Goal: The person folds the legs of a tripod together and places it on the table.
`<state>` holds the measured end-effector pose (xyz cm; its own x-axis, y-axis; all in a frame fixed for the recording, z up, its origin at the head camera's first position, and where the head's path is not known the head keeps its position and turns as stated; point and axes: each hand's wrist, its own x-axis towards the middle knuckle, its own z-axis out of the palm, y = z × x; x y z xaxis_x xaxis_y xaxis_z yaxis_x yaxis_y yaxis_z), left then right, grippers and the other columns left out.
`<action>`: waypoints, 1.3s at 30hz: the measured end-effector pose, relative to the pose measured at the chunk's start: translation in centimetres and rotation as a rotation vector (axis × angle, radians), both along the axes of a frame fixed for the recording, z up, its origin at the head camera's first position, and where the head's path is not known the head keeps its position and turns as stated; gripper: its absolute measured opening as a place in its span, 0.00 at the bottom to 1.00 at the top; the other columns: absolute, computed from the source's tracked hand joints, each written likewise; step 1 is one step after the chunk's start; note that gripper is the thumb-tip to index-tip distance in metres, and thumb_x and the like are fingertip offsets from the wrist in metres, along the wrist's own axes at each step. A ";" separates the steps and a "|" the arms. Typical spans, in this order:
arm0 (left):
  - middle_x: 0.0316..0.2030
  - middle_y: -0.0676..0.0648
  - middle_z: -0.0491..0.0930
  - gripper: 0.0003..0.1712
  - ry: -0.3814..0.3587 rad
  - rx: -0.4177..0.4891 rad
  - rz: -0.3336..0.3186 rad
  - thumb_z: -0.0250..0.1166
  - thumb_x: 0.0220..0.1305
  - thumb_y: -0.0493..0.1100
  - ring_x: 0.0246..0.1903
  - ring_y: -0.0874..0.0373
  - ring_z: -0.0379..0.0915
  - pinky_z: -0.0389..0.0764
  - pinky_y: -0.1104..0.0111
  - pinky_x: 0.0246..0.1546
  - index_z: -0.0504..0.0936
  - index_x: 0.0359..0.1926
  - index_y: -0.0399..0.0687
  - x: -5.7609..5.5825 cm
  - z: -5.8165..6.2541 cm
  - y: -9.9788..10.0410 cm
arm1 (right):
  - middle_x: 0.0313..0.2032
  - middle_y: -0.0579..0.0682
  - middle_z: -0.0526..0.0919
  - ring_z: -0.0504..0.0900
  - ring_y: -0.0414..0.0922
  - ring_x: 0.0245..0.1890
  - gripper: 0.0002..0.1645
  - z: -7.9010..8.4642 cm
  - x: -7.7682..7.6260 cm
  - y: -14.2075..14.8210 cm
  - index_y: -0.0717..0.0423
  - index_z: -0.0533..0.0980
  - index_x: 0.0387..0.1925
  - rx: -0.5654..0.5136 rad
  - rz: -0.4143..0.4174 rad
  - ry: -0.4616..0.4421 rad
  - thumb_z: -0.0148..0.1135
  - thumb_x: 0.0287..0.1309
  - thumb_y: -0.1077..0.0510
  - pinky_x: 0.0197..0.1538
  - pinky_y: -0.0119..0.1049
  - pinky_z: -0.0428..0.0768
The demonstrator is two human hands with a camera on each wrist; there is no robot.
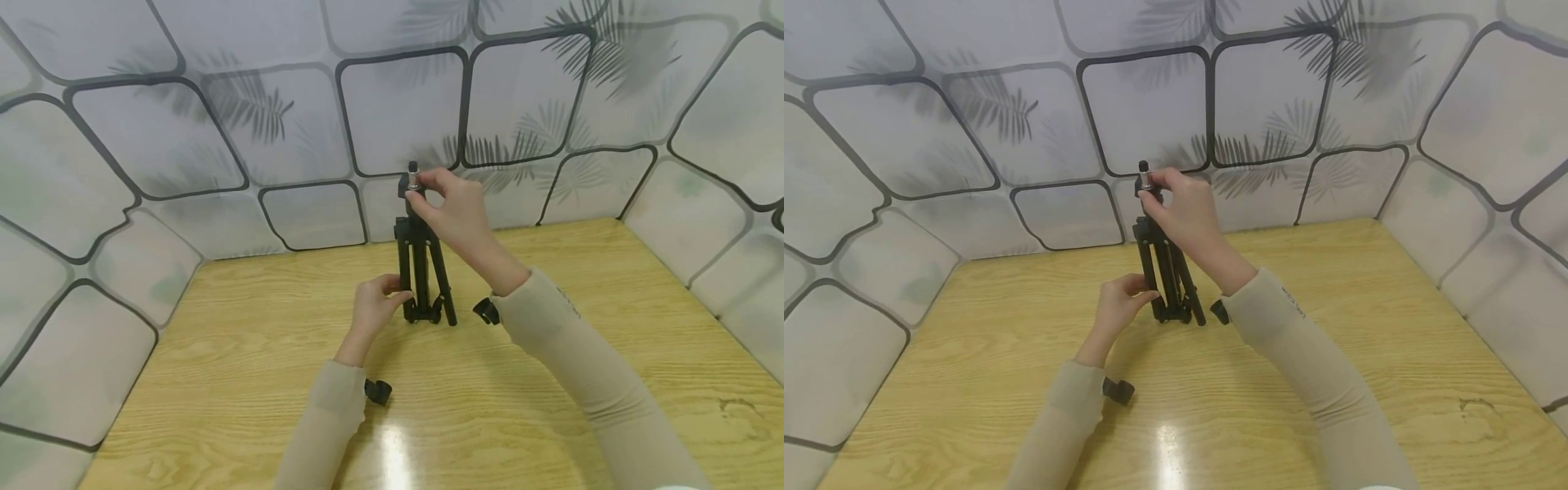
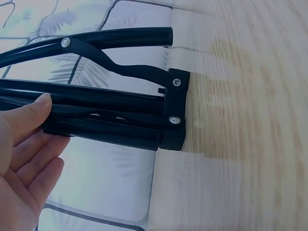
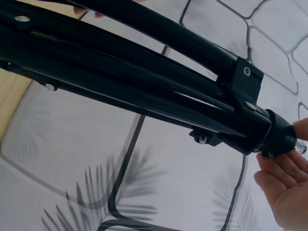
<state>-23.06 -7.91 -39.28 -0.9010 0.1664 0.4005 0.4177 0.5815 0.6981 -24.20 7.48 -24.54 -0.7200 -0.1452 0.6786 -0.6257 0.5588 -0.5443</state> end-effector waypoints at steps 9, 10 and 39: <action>0.32 0.46 0.81 0.13 -0.014 -0.011 0.002 0.67 0.50 0.42 0.32 0.57 0.78 0.77 0.68 0.38 0.81 0.37 0.40 0.1 0.0 0.1 | 0.39 0.55 0.81 0.78 0.46 0.43 0.15 0.0 0.1 -0.2 0.63 0.76 0.40 -0.001 0.006 0.016 0.61 0.53 0.58 0.48 0.38 0.74; 0.32 0.46 0.81 0.13 -0.014 -0.014 0.002 0.67 0.50 0.42 0.32 0.57 0.78 0.77 0.68 0.38 0.81 0.37 0.40 0.1 0.0 0.2 | 0.39 0.55 0.81 0.78 0.46 0.43 0.14 0.0 0.1 -0.2 0.63 0.76 0.40 0.000 0.006 0.014 0.61 0.53 0.58 0.48 0.38 0.74; 0.32 0.46 0.81 0.13 -0.066 0.007 -0.008 0.66 0.52 0.43 0.34 0.56 0.77 0.77 0.70 0.35 0.81 0.37 0.39 -0.4 0.0 0.4 | 0.40 0.56 0.80 0.78 0.46 0.44 0.16 0.0 -0.4 0.0 0.63 0.76 0.41 -0.010 -0.006 -0.009 0.60 0.54 0.57 0.48 0.38 0.74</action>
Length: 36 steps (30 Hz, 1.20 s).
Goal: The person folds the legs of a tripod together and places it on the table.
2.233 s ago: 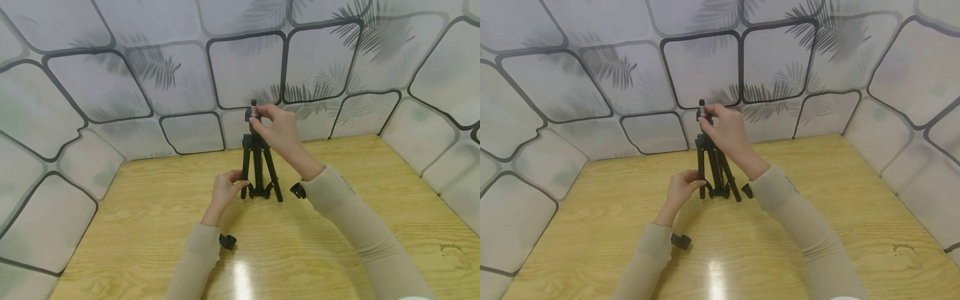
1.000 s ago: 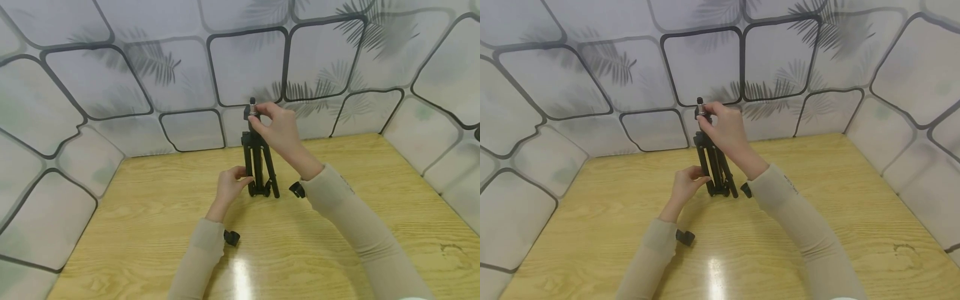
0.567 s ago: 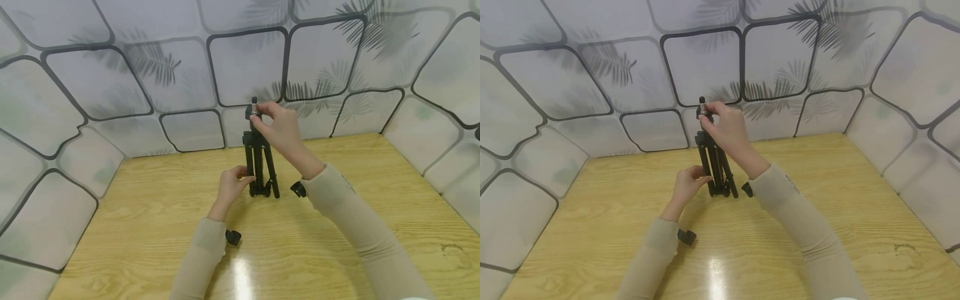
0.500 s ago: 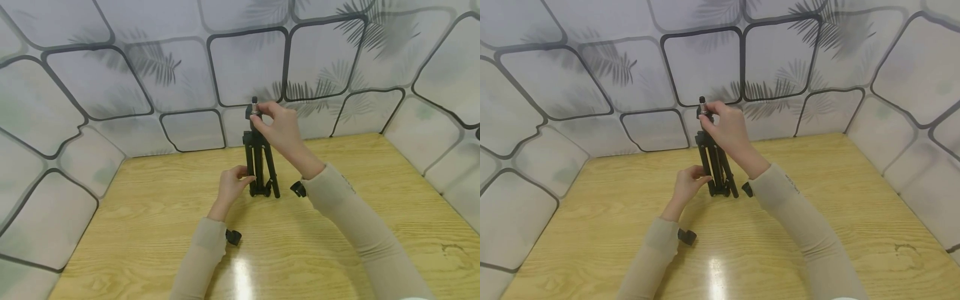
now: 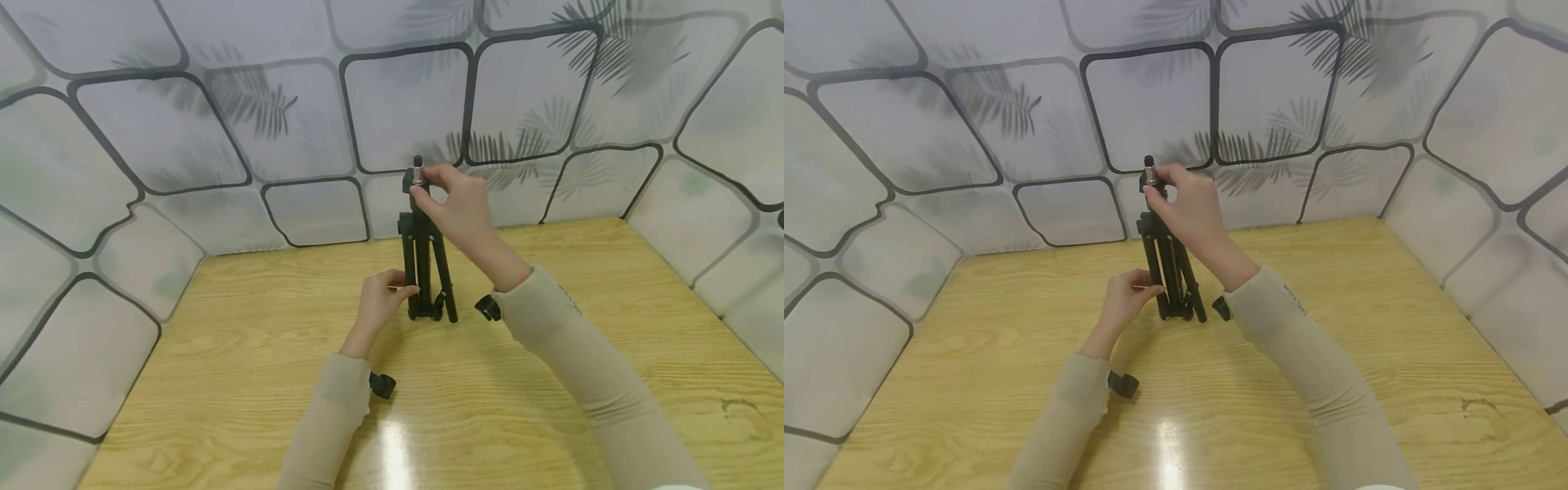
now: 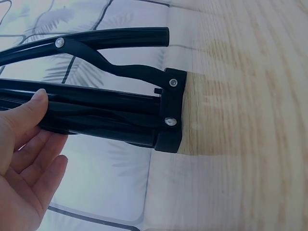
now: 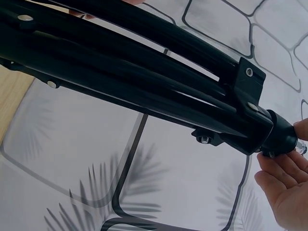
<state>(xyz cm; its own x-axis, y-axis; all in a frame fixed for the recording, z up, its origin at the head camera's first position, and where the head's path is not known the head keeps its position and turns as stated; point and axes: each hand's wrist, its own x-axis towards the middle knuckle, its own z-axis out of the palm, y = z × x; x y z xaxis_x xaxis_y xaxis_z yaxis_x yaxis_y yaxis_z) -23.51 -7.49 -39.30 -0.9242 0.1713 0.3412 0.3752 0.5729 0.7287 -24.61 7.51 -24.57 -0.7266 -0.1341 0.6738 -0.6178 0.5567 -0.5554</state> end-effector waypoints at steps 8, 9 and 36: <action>0.32 0.47 0.80 0.13 -0.004 -0.008 -0.007 0.66 0.52 0.43 0.34 0.57 0.77 0.77 0.70 0.35 0.81 0.37 0.40 -0.1 0.2 -0.2 | 0.40 0.55 0.80 0.78 0.46 0.44 0.16 -0.3 -0.4 0.0 0.63 0.76 0.41 -0.025 0.027 0.009 0.60 0.54 0.57 0.48 0.37 0.73; 0.32 0.47 0.80 0.12 -0.001 -0.019 -0.010 0.65 0.53 0.43 0.34 0.57 0.77 0.77 0.70 0.35 0.81 0.37 0.40 -0.1 0.2 -0.2 | 0.41 0.55 0.80 0.77 0.45 0.45 0.16 -0.4 -0.5 0.1 0.64 0.76 0.42 -0.039 0.045 -0.001 0.60 0.54 0.57 0.49 0.35 0.73; 0.33 0.46 0.80 0.14 -0.049 -0.065 -0.004 0.65 0.53 0.44 0.34 0.55 0.77 0.77 0.70 0.35 0.81 0.37 0.39 -0.1 0.6 -0.1 | 0.39 0.57 0.80 0.78 0.51 0.42 0.19 -8.3 1.2 4.0 0.64 0.76 0.43 0.125 0.085 -0.288 0.63 0.51 0.55 0.46 0.44 0.74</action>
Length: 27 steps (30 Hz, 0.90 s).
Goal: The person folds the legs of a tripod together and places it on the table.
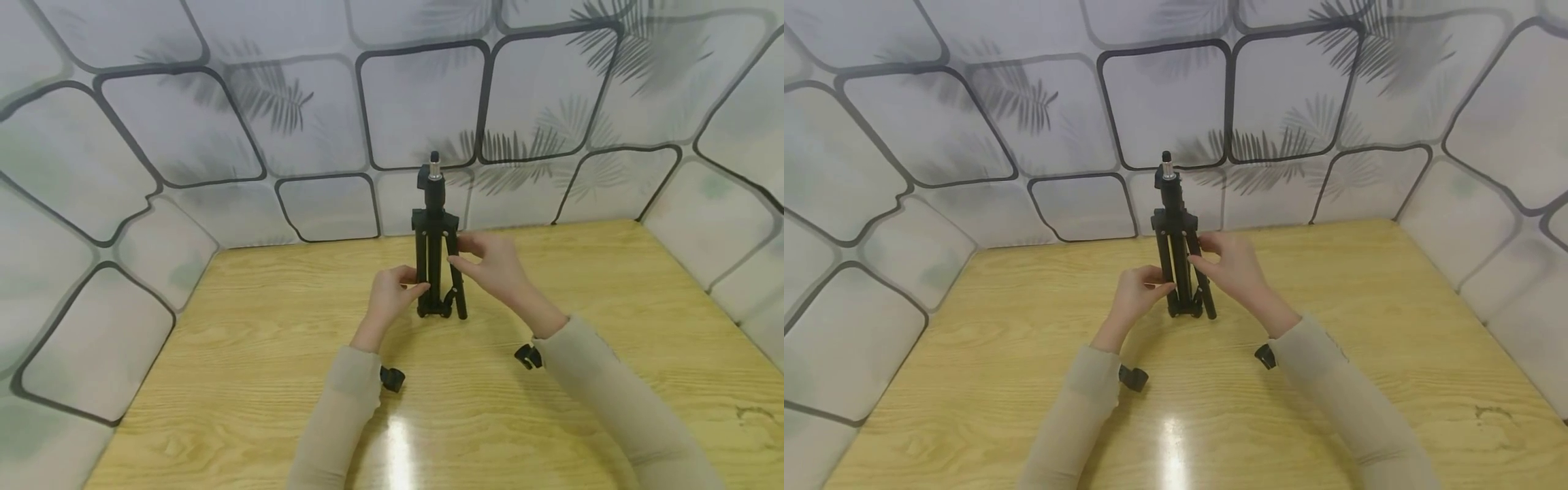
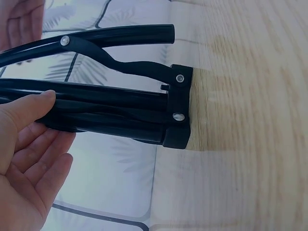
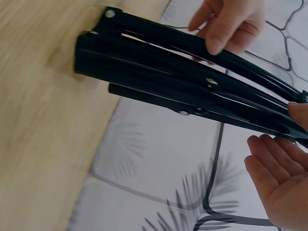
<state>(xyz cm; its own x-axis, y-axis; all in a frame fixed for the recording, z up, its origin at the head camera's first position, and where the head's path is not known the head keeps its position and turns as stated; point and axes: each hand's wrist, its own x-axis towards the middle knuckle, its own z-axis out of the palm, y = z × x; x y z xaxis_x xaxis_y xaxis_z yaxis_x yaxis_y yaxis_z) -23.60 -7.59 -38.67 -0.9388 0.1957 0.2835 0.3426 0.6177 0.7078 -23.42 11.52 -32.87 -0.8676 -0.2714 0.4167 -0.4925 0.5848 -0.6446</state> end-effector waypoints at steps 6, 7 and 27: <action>0.33 0.45 0.80 0.14 -0.003 0.020 0.000 0.65 0.53 0.44 0.35 0.51 0.77 0.77 0.68 0.35 0.80 0.37 0.38 0.0 0.0 0.0 | 0.36 0.56 0.81 0.79 0.51 0.39 0.14 -1.3 0.3 0.2 0.63 0.77 0.38 0.061 0.006 -0.067 0.62 0.51 0.57 0.44 0.47 0.75; 0.33 0.45 0.80 0.14 -0.002 0.020 0.000 0.65 0.53 0.44 0.35 0.51 0.77 0.77 0.68 0.35 0.80 0.37 0.38 0.0 0.0 0.0 | 0.36 0.56 0.81 0.79 0.52 0.39 0.14 -1.4 0.3 0.2 0.63 0.77 0.38 0.070 0.004 -0.071 0.62 0.51 0.58 0.43 0.47 0.75; 0.33 0.47 0.80 0.13 -0.033 0.034 0.021 0.65 0.53 0.44 0.34 0.58 0.76 0.77 0.70 0.35 0.81 0.37 0.40 0.2 0.0 0.1 | 0.32 0.56 0.82 0.80 0.50 0.33 0.12 -2.8 0.4 0.1 0.63 0.78 0.36 0.102 -0.008 -0.089 0.62 0.52 0.59 0.37 0.45 0.77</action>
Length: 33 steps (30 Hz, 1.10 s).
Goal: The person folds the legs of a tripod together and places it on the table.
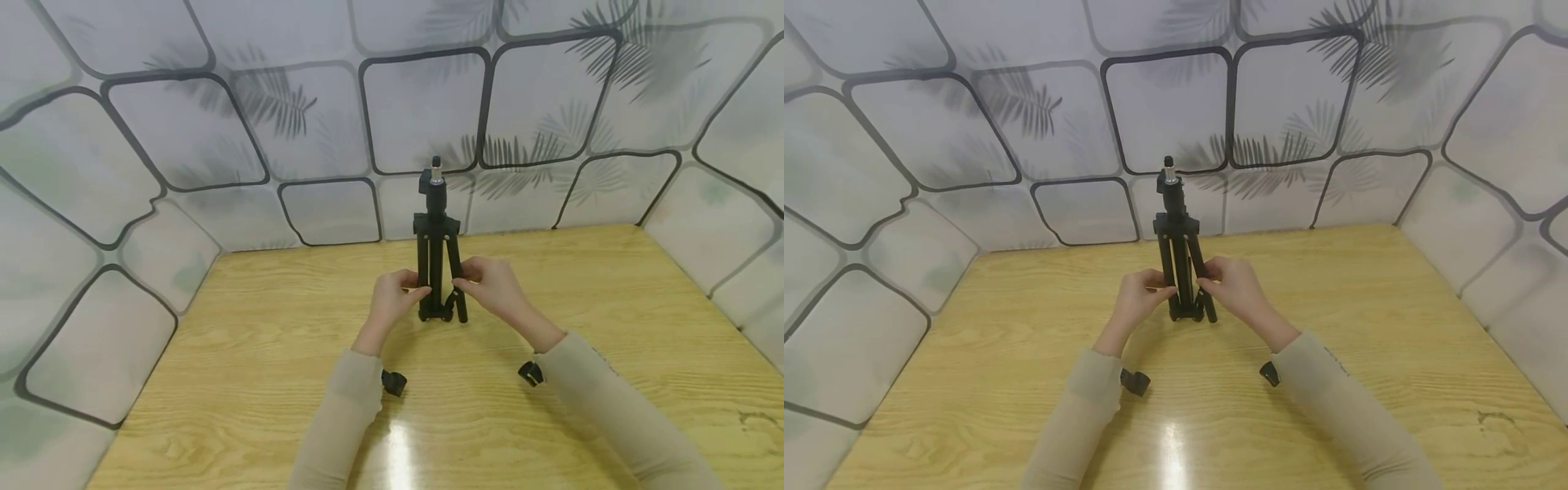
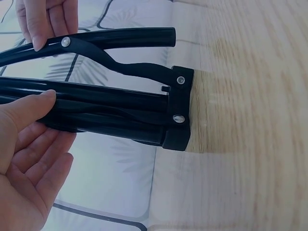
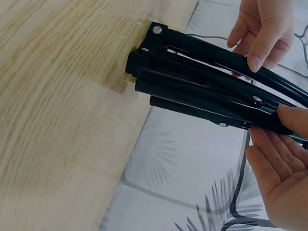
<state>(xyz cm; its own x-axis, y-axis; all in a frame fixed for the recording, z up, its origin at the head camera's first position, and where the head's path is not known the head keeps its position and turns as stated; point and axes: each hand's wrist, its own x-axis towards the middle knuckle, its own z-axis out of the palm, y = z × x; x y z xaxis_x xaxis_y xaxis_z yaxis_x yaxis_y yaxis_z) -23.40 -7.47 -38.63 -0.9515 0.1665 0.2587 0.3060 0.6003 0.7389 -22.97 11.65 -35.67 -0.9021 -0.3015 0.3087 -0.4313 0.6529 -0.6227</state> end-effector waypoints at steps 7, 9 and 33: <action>0.33 0.46 0.80 0.14 -0.027 0.018 0.006 0.65 0.53 0.45 0.34 0.58 0.76 0.77 0.70 0.36 0.80 0.38 0.40 0.0 -0.4 -0.1 | 0.33 0.56 0.81 0.80 0.49 0.33 0.13 -0.4 0.0 -0.2 0.64 0.77 0.37 -0.007 -0.006 0.003 0.61 0.52 0.58 0.37 0.44 0.77; 0.33 0.47 0.80 0.14 -0.028 0.025 0.005 0.65 0.53 0.44 0.34 0.58 0.76 0.77 0.70 0.36 0.80 0.38 0.40 0.0 -0.5 -0.1 | 0.33 0.56 0.81 0.80 0.49 0.33 0.13 -0.5 0.0 -0.3 0.64 0.77 0.37 -0.014 -0.006 0.005 0.61 0.53 0.58 0.37 0.44 0.77; 0.32 0.48 0.80 0.13 -0.029 0.061 0.002 0.65 0.53 0.44 0.34 0.59 0.76 0.77 0.70 0.35 0.81 0.38 0.42 -0.2 -0.6 -0.1 | 0.32 0.56 0.81 0.80 0.50 0.32 0.11 -0.6 -0.4 -1.0 0.64 0.77 0.36 -0.064 -0.025 0.039 0.61 0.52 0.59 0.37 0.44 0.78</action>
<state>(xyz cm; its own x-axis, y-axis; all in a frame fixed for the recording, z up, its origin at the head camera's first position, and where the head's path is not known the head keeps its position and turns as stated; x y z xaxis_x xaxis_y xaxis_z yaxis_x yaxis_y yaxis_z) -23.64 -7.53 -39.20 -0.9591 0.1499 0.2403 0.2828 0.5547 0.7825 -23.35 10.66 -36.22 -0.8961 -0.2572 0.3616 -0.4398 0.6233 -0.6466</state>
